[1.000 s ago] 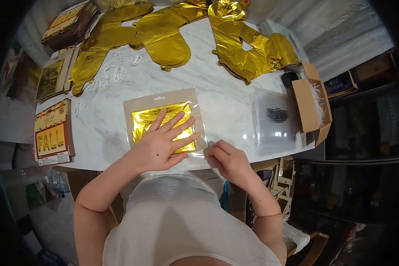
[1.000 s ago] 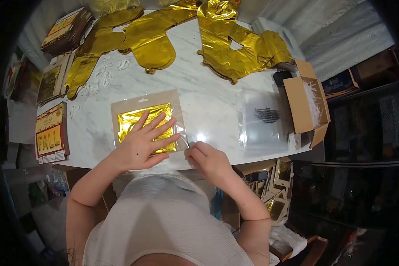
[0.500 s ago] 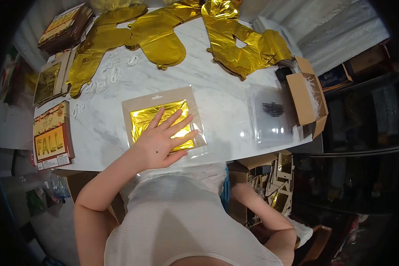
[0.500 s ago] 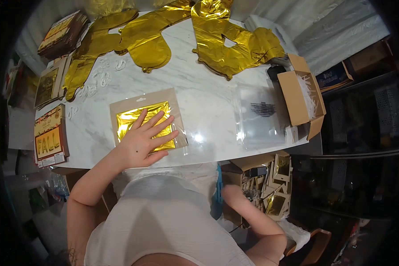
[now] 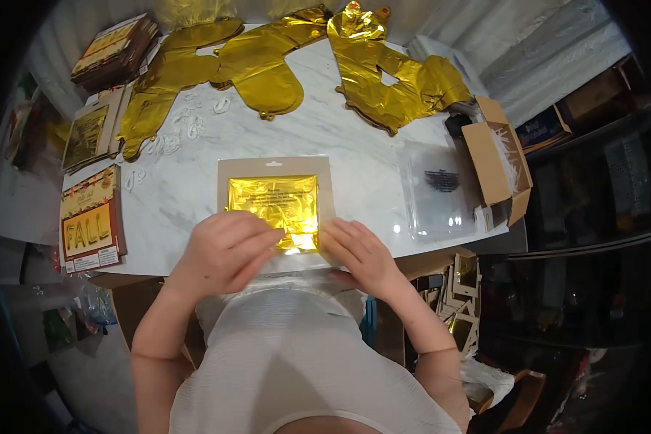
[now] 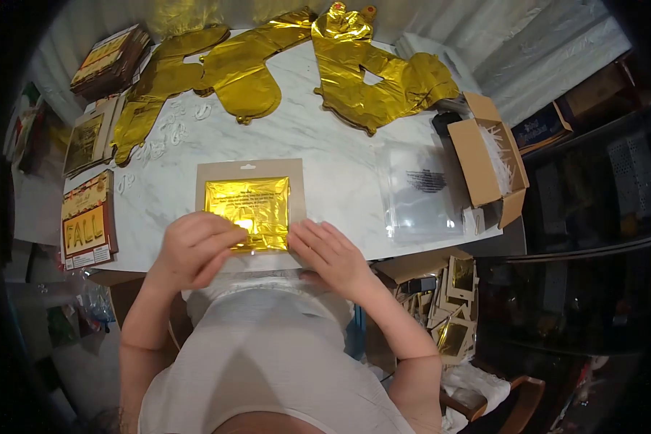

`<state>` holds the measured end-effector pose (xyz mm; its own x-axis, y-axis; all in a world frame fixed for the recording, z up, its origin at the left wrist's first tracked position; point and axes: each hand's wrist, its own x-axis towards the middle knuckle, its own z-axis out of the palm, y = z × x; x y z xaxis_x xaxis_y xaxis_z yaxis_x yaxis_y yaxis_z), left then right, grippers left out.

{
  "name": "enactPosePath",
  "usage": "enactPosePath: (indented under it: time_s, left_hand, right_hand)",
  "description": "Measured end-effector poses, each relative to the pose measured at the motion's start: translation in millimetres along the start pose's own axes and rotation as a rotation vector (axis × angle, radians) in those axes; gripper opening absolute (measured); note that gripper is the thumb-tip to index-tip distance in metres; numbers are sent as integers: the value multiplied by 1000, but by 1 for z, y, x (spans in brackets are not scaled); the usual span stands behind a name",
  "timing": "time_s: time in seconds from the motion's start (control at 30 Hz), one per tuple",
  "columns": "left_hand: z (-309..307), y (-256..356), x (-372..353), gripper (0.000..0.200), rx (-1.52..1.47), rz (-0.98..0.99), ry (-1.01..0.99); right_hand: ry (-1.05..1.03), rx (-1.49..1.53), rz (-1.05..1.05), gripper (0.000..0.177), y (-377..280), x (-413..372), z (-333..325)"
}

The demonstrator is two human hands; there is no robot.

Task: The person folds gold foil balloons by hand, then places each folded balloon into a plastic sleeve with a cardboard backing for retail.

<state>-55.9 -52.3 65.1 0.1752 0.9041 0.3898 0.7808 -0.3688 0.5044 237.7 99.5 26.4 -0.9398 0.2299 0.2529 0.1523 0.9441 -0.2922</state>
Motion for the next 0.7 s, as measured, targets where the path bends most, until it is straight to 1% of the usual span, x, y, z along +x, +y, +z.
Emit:
enactPosePath:
  time_s: [0.03, 0.07, 0.1, 0.13, 0.17, 0.2, 0.23, 0.27, 0.3, 0.33, 0.37, 0.4, 0.43, 0.47, 0.5, 0.53, 0.57, 0.6, 0.63, 0.67, 0.7]
  left_hand:
    - [-4, -2, -16, 43, 7, -7, 3]
    - [-9, -5, -34, 43, -17, -109, -14]
    - [-12, -5, -48, 42, -44, -211, -31]
    - [-11, -2, -59, 42, -41, -219, -30]
    - [-9, 1, -69, 42, 26, -228, -24]
    - [-7, 4, -77, 43, 91, -237, -20]
    - [1, 8, -83, 43, 90, -245, -21]
    - [11, 10, -88, 39, 92, -250, 57]
    - [20, 10, -92, 35, 93, -254, 137]
    - [27, 6, -95, 35, 92, -259, 137]
    - [33, 3, -98, 27, 119, -244, 192]
    - [34, 1, -97, 21, 145, -224, 247]
    - [36, 2, -95, 21, 141, -220, 243]
    - [40, 5, -89, 19, 151, -303, 290]
    - [43, 8, -84, 20, 162, -386, 336]
    - [44, 10, -79, 20, 158, -381, 332]
    - [46, 11, -75, 22, 169, -424, 350]
    - [46, 12, -73, 24, 181, -466, 366]
    - [46, 12, -73, 24, 179, -460, 361]
    - [45, 12, -74, 23, 158, -547, 313]
    - [45, 12, -73, 24, 137, -632, 264]
  right_hand:
    - [8, -15, -21, 67, 2, 2, 8]
    - [9, -10, -32, 67, 4, 0, 13]
    - [72, -18, -53, 63, 6, -4, 18]
    - [135, -25, -71, 59, 7, -6, 19]
    - [177, -14, -74, 44, 6, -7, 18]
    - [173, -7, -76, 44, 5, -8, 19]
    - [216, 9, -82, 39, 3, -9, 21]
    - [258, 24, -88, 35, 2, -10, 23]
    - [254, 29, -89, 35, -1, -11, 24]
    - [287, 106, -19, 27, -4, -11, 25]
    - [321, 181, 54, 20, -8, -10, 25]
    - [321, 181, 58, 20, -12, -9, 24]
    - [319, 234, 151, 16, -17, -7, 22]
    - [317, 285, 245, 13, -21, -6, 20]
    - [319, 281, 251, 13, -23, -5, 21]
    - [329, 303, 311, 13, -26, -5, 22]
    - [340, 325, 371, 14, -29, -3, 23]
    - [344, 324, 377, 14, -31, -1, 22]
    - [342, 344, 428, 14, -34, 2, 20]
    - [340, 362, 480, 15, -36, 4, 19]
    - [347, 360, 485, 15, -36, 3, 24]
